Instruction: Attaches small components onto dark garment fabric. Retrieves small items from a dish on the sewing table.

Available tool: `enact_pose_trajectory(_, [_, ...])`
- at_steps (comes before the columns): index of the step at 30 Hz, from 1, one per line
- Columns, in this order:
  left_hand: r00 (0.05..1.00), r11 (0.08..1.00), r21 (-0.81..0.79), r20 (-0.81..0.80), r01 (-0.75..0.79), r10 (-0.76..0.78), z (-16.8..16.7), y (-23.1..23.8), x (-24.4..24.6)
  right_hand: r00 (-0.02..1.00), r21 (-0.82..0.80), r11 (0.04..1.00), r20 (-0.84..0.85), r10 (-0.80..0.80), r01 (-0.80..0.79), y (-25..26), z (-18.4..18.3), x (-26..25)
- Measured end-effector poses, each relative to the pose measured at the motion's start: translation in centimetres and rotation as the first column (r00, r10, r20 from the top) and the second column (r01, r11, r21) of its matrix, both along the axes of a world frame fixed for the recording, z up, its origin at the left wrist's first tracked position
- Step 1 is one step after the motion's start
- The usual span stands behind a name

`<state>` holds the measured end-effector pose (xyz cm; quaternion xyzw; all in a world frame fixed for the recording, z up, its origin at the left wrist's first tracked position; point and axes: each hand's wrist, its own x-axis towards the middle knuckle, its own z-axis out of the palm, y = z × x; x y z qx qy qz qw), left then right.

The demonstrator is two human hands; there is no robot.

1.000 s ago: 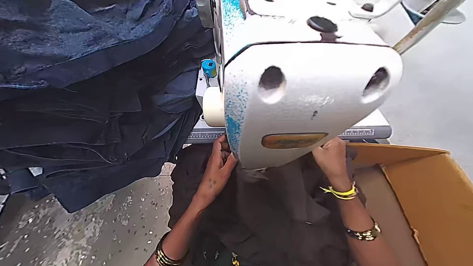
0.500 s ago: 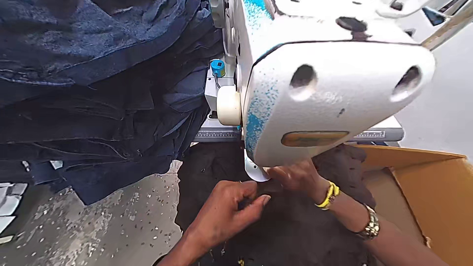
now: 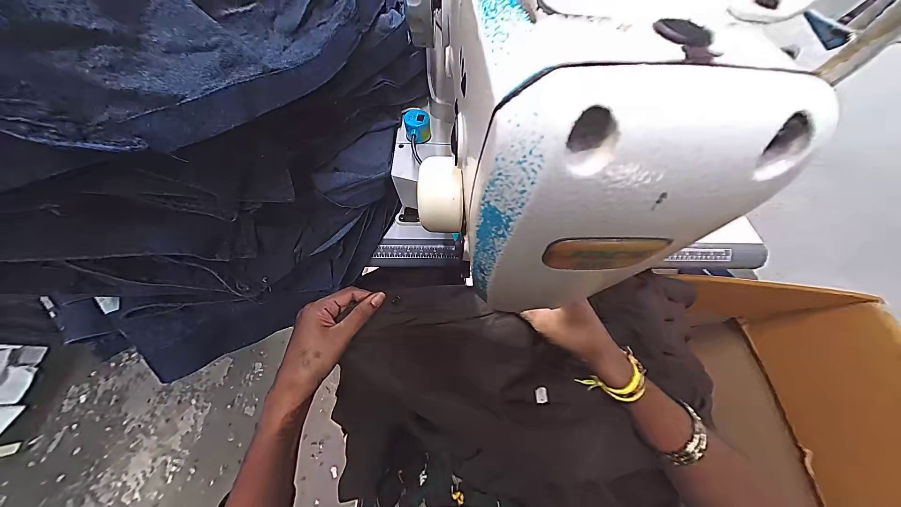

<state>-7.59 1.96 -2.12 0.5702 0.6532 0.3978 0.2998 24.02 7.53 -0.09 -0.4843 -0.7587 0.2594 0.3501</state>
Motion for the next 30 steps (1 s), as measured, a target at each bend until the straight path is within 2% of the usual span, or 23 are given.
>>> enact_pose_trajectory(4, [1.0,0.999,-0.042,-0.014,0.014,-0.014,-0.7,-0.2,-0.7,0.997,-0.103,0.995,0.082,-0.002,0.011,0.3,0.8,-0.4])
enact_pose_trajectory(9, [0.996,0.996,-0.002,-0.023,0.084,-0.084,-0.3,0.7,-0.1,0.998,-0.121,0.991,0.01,0.061,-0.059,0.3,1.3,2.1])
enact_pose_trajectory(12, [0.994,0.994,0.004,-0.037,0.107,-0.107,0.8,1.5,0.6,1.0,-0.213,0.977,-0.003,-0.009,0.008,0.3,1.5,3.9])
enact_pose_trajectory(14, [0.989,0.991,0.007,-0.063,0.134,-0.133,1.0,2.2,0.8,0.999,-0.19,0.981,0.024,-0.044,0.047,0.2,1.2,4.4])
enact_pose_trajectory(16, [0.982,0.986,0.013,-0.094,0.168,-0.166,1.1,2.7,0.9,0.992,-0.137,0.989,0.118,-0.034,0.05,0.3,0.7,5.3])
enact_pose_trajectory(18, [0.97,0.986,0.018,-0.183,0.165,-0.16,0.7,2.6,0.9,0.963,-0.16,0.986,0.269,-0.005,0.049,0.8,0.8,7.0])
enact_pose_trajectory(20, [0.95,0.987,0.055,-0.282,0.152,-0.13,0.0,2.4,1.4,0.894,-0.206,0.961,0.441,-0.076,0.183,1.4,1.6,8.3])
enact_pose_trajectory(22, [0.939,0.971,0.099,-0.291,0.219,-0.182,-0.6,2.3,2.7,0.804,-0.033,0.938,0.527,-0.276,0.344,2.2,1.5,8.5])
enact_pose_trajectory(23, [0.936,0.955,0.098,-0.249,0.281,-0.25,-0.7,2.4,3.7,0.792,0.11,0.929,0.493,-0.361,0.354,2.8,1.0,8.4])
enact_pose_trajectory(25, [0.919,0.918,0.064,-0.07,0.392,-0.387,-0.6,2.5,5.8,0.824,0.285,0.916,0.417,-0.383,0.282,4.5,-0.2,8.0])
enact_pose_trajectory(27, [0.915,0.924,0.063,0.125,0.378,-0.383,0.1,2.6,8.1,0.808,0.345,0.913,0.461,-0.367,0.217,6.6,-1.2,7.4])
enact_pose_trajectory(30, [0.952,0.966,0.013,0.165,0.259,-0.258,1.0,2.9,10.2,0.652,0.34,0.924,0.662,-0.369,0.177,9.2,-2.0,7.0])
